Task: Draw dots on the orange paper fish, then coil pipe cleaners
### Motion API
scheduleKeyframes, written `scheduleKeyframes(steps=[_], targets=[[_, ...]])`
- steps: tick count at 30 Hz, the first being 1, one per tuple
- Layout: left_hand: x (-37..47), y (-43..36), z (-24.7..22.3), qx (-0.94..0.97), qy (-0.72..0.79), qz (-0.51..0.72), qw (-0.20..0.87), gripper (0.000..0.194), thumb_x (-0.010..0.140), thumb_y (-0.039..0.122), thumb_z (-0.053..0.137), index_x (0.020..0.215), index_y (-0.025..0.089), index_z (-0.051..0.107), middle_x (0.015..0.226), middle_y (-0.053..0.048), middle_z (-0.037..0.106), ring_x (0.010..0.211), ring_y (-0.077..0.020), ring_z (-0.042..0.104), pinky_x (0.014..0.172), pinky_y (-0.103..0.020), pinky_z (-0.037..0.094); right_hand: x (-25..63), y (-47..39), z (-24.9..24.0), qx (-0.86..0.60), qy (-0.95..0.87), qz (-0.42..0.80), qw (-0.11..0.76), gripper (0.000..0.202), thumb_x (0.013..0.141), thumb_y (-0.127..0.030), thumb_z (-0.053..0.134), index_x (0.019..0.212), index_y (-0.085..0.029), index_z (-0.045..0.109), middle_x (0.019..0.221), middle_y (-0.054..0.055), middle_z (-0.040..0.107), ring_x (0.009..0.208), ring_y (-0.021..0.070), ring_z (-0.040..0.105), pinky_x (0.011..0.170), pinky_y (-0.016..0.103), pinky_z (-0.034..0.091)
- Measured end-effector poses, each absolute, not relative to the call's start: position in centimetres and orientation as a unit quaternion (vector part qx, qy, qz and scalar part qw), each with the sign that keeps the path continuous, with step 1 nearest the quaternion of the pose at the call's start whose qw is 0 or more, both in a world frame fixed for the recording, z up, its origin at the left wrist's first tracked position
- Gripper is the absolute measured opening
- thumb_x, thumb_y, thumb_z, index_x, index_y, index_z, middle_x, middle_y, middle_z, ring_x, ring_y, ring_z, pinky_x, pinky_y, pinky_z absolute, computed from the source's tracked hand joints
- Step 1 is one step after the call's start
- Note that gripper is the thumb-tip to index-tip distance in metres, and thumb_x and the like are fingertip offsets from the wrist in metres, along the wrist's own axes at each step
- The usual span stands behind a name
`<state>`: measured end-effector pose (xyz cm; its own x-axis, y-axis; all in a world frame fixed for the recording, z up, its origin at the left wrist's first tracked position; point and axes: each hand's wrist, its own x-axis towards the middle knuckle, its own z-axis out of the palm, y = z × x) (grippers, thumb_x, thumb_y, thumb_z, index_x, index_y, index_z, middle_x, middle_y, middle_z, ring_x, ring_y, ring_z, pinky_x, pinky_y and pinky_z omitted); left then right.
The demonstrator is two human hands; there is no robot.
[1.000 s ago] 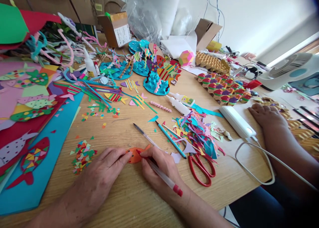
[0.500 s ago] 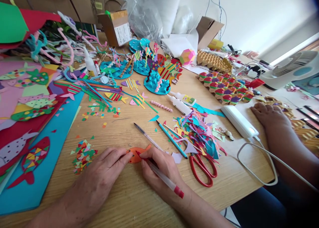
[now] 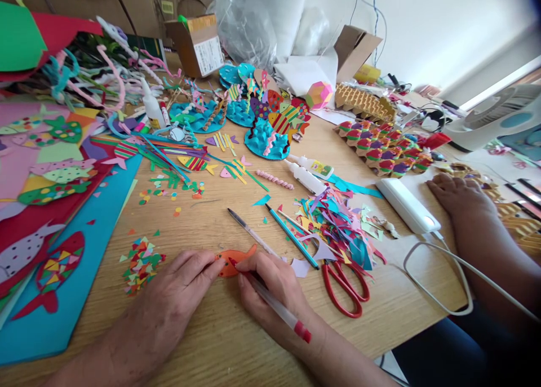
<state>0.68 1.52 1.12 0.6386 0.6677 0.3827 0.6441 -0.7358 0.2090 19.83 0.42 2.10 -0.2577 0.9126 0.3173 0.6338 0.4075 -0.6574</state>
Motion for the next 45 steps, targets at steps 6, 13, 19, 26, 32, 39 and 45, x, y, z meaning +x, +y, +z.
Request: scheduleKeyframes(steps=[6,13,19,26,32,39,45], targets=[[0.64,1.39,1.01,0.907,0.362,0.215,0.013,0.046,0.085,0.001,0.025,0.118,0.017,0.053,0.106,-0.004,0.062,0.098,-0.0161,0.056,0.084,-0.028,0.050,19.91,0.52,1.92,-0.503,-0.764,0.201,0.351,0.010,0.076,-0.011,0.046,0.077,-0.016,0.055,0.059,0.001,0.058,0.051,0.0105,0.052,0.050,0.020,0.039],[0.81,1.35,1.01,0.907,0.360,0.217,-0.003,0.044,0.085,0.001,0.026,0.116,0.016,0.054,0.105,-0.005,0.062,0.096,-0.0169,0.057,0.082,-0.029,0.051,19.93,0.42,1.79,-0.512,-0.754,0.197,0.362,0.010,0.076,-0.012,0.047,0.079,-0.018,0.054,0.059,-0.001,0.056,0.050,0.0099,0.051,0.049,0.020,0.038],[0.76,1.48,1.33,0.908,0.356,0.222,-0.010,0.045,0.084,0.000,0.027,0.115,0.017,0.055,0.103,-0.003,0.063,0.094,-0.0162,0.058,0.080,-0.027,0.052,19.96,0.51,1.78,-0.520,-0.749,0.190,0.363,0.010,0.076,-0.011,0.047,0.078,-0.019,0.054,0.057,-0.002,0.054,0.049,0.0097,0.050,0.048,0.019,0.038],[0.71,1.22,1.03,0.906,0.366,0.211,0.002,0.047,0.084,0.000,0.026,0.119,0.019,0.052,0.107,-0.003,0.062,0.098,-0.0167,0.056,0.082,-0.029,0.052,19.93,0.55,1.66,-0.522,-0.747,0.196,0.363,0.010,0.075,-0.010,0.048,0.077,-0.017,0.055,0.059,-0.001,0.056,0.050,0.0098,0.052,0.050,0.019,0.038],[0.74,1.22,1.11,0.907,0.366,0.209,0.004,0.047,0.083,0.000,0.027,0.117,0.018,0.054,0.107,-0.003,0.061,0.099,-0.0169,0.055,0.084,-0.029,0.051,19.92,0.55,1.45,-0.527,-0.742,0.195,0.366,0.010,0.075,-0.011,0.047,0.077,-0.018,0.055,0.059,-0.001,0.057,0.050,0.0098,0.052,0.049,0.019,0.039],[0.82,1.28,1.27,0.906,0.364,0.214,-0.008,0.047,0.082,-0.001,0.027,0.116,0.017,0.054,0.104,-0.004,0.063,0.094,-0.0170,0.058,0.080,-0.029,0.053,19.84,0.56,1.92,-0.528,-0.747,0.204,0.350,0.011,0.076,-0.012,0.046,0.078,-0.018,0.054,0.059,-0.001,0.057,0.050,0.0101,0.052,0.048,0.020,0.039],[0.89,1.38,1.51,0.909,0.359,0.214,-0.011,0.044,0.084,0.000,0.026,0.114,0.016,0.054,0.104,-0.005,0.063,0.094,-0.0169,0.058,0.081,-0.030,0.053,19.93,0.54,1.69,-0.529,-0.743,0.206,0.355,0.010,0.077,-0.013,0.046,0.079,-0.019,0.054,0.060,-0.001,0.057,0.050,0.0103,0.052,0.048,0.020,0.039]])
